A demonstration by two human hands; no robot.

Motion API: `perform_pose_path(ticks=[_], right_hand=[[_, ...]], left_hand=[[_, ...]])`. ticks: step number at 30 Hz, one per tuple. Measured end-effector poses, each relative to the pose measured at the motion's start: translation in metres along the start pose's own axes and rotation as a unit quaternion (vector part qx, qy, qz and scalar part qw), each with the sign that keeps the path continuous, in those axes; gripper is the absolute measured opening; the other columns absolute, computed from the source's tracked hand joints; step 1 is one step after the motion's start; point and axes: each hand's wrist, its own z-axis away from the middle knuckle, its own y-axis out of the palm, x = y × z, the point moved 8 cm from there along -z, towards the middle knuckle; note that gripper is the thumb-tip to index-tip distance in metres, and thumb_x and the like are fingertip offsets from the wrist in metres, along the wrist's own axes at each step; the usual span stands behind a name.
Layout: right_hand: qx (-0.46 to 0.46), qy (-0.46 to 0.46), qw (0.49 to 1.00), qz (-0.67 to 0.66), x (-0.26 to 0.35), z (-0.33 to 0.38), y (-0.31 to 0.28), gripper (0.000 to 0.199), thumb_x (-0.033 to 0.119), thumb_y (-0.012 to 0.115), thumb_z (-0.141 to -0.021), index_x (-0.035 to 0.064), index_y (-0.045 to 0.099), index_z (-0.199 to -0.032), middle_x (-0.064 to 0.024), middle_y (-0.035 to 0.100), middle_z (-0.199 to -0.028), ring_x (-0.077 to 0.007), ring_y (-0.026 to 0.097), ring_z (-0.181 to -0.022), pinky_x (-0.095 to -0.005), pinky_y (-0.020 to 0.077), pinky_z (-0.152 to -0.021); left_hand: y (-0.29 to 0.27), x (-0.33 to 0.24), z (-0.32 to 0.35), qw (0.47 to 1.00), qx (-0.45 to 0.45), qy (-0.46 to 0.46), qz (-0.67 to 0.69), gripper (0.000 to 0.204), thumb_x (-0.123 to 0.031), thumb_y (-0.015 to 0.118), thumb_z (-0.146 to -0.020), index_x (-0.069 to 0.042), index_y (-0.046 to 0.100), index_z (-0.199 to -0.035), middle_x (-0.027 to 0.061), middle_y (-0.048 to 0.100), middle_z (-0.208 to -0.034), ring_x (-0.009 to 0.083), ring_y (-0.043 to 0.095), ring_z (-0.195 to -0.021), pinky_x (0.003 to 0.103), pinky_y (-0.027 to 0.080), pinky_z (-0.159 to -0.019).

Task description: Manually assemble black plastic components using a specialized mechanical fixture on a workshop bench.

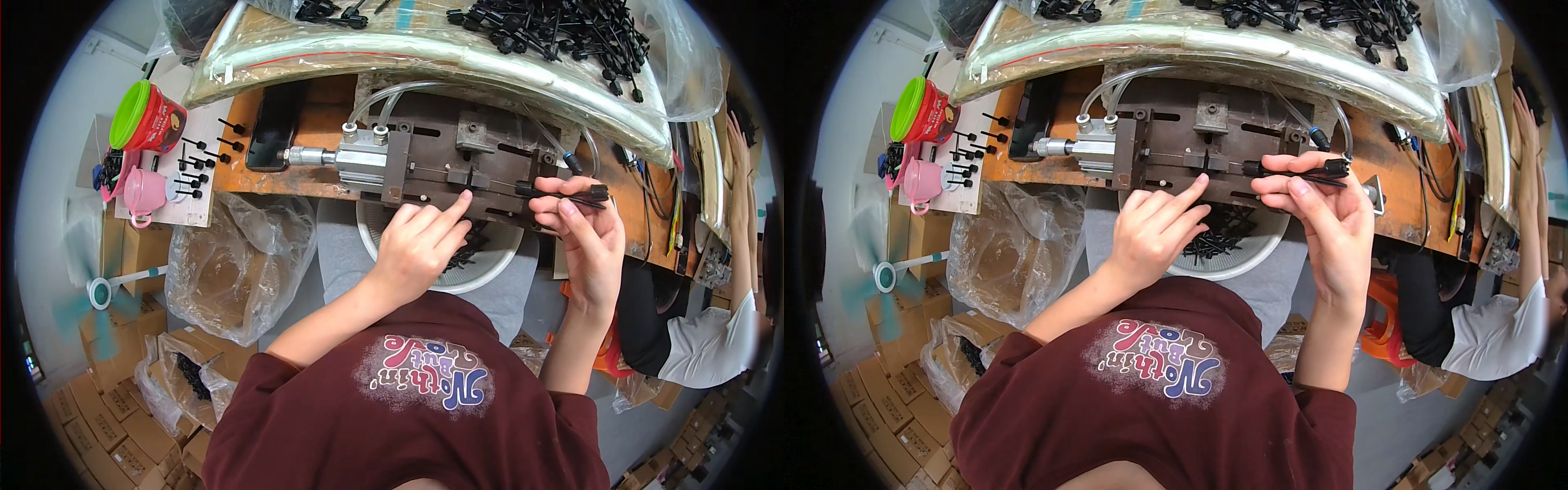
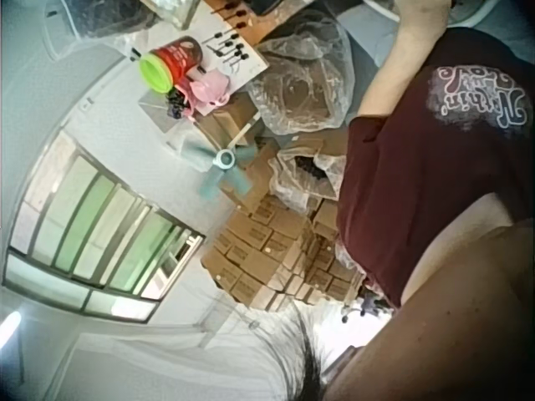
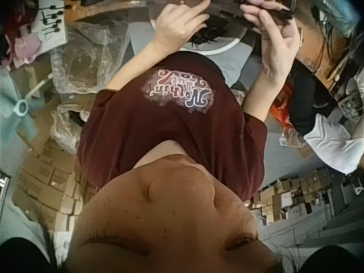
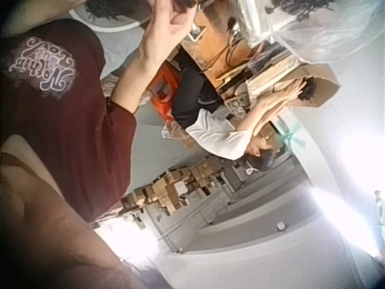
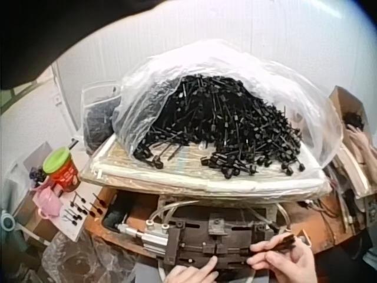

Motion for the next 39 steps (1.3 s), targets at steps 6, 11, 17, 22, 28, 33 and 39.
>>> perform_pose_path(ticks=[6, 11, 17, 22, 28, 33, 39], right_hand=[[-0.001, 0.039, 0.999, 0.002, -0.007, 0.006, -0.001, 0.018, 0.007, 0.059, -0.096, -0.0055, 0.059, -0.108, -0.0262, 0.068, -0.106, -0.02, 0.07, -0.065, -0.0239, 0.0531, -0.054], [-0.05, 0.015, 0.999, -0.006, -0.006, 0.007, -0.011, 0.016, 0.011, 0.064, -0.094, -0.0048, 0.066, -0.097, -0.019, 0.07, -0.098, -0.0088, 0.055, -0.052, -0.0187, 0.0397, -0.044], [-0.077, 0.046, 0.996, -0.012, -0.019, 0.01, -0.013, 0.013, 0.007, 0.068, -0.091, -0.0049, 0.066, -0.095, -0.0125, 0.067, -0.087, -0.0067, 0.05, -0.048, -0.0181, 0.0364, -0.042], [-0.053, 0.079, 0.995, -0.03, -0.031, 0.006, -0.002, 0.01, 0.004, 0.068, -0.09, -0.0051, 0.064, -0.092, -0.0133, 0.066, -0.084, -0.0088, 0.051, -0.044, -0.0186, 0.0377, -0.039], [-0.092, 0.039, 0.994, -0.052, -0.032, 0.014, -0.02, 0.011, 0.003, 0.067, -0.09, -0.005, 0.062, -0.097, -0.0144, 0.066, -0.086, -0.0108, 0.054, -0.048, -0.0186, 0.0414, -0.04], [-0.078, 0.001, 0.996, -0.041, -0.017, 0.017, -0.006, 0.012, 0.004, 0.068, -0.089, -0.0038, 0.063, -0.098, -0.0132, 0.066, -0.081, -0.0103, 0.054, -0.046, -0.0182, 0.042, -0.039], [-0.092, -0.026, 0.994, -0.05, -0.012, 0.024, 0.005, 0.012, 0.003, 0.068, -0.09, -0.0033, 0.062, -0.097, -0.0135, 0.065, -0.08, -0.0094, 0.054, -0.046, -0.0179, 0.0417, -0.038]], left_hand=[[0.005, 0.001, -0.015, 0.999, 0.012, 0.009, -0.046, 0.031, -0.016, 0.08, -0.065, -0.004, 0.071, -0.092, 0.012, 0.066, -0.124, 0.0132, 0.059, -0.069, 0.029, 0.042, -0.066], [0.006, 0.003, -0.014, 0.999, 0.014, 0.008, -0.039, 0.029, -0.015, 0.08, -0.065, -0.004, 0.071, -0.09, 0.0122, 0.067, -0.122, 0.0128, 0.062, -0.068, 0.028, 0.043, -0.063], [0.008, 0.006, -0.013, 0.999, -0.001, -0.042, 0.025, 0.024, -0.009, 0.079, -0.068, -0.002, 0.07, -0.089, 0.0131, 0.065, -0.123, 0.0168, 0.066, -0.073, 0.029, 0.052, -0.066], [-0.008, 0.021, -0.008, 0.954, -0.047, -0.173, 0.241, 0.02, -0.003, 0.078, -0.074, -0.001, 0.071, -0.092, 0.0114, 0.064, -0.111, 0.0189, 0.069, -0.081, 0.03, 0.055, -0.07], [-0.106, 0.038, -0.031, 0.939, -0.149, -0.146, 0.275, 0.029, -0.001, 0.084, -0.069, -0.003, 0.075, -0.096, 0.0079, 0.069, -0.094, 0.0179, 0.067, -0.084, 0.029, 0.055, -0.073], [-0.238, 0.078, -0.088, 0.914, -0.402, 0.056, 0.024, 0.025, -0.005, 0.084, -0.07, -0.002, 0.073, -0.093, 0.008, 0.073, -0.089, 0.017, 0.068, -0.074, 0.028, 0.052, -0.068], [-0.281, 0.174, -0.149, 0.879, -0.413, -0.177, 0.156, 0.017, -0.017, 0.078, -0.082, -0.004, 0.073, -0.091, 0.0048, 0.072, -0.086, 0.0149, 0.069, -0.077, 0.029, 0.053, -0.071]])
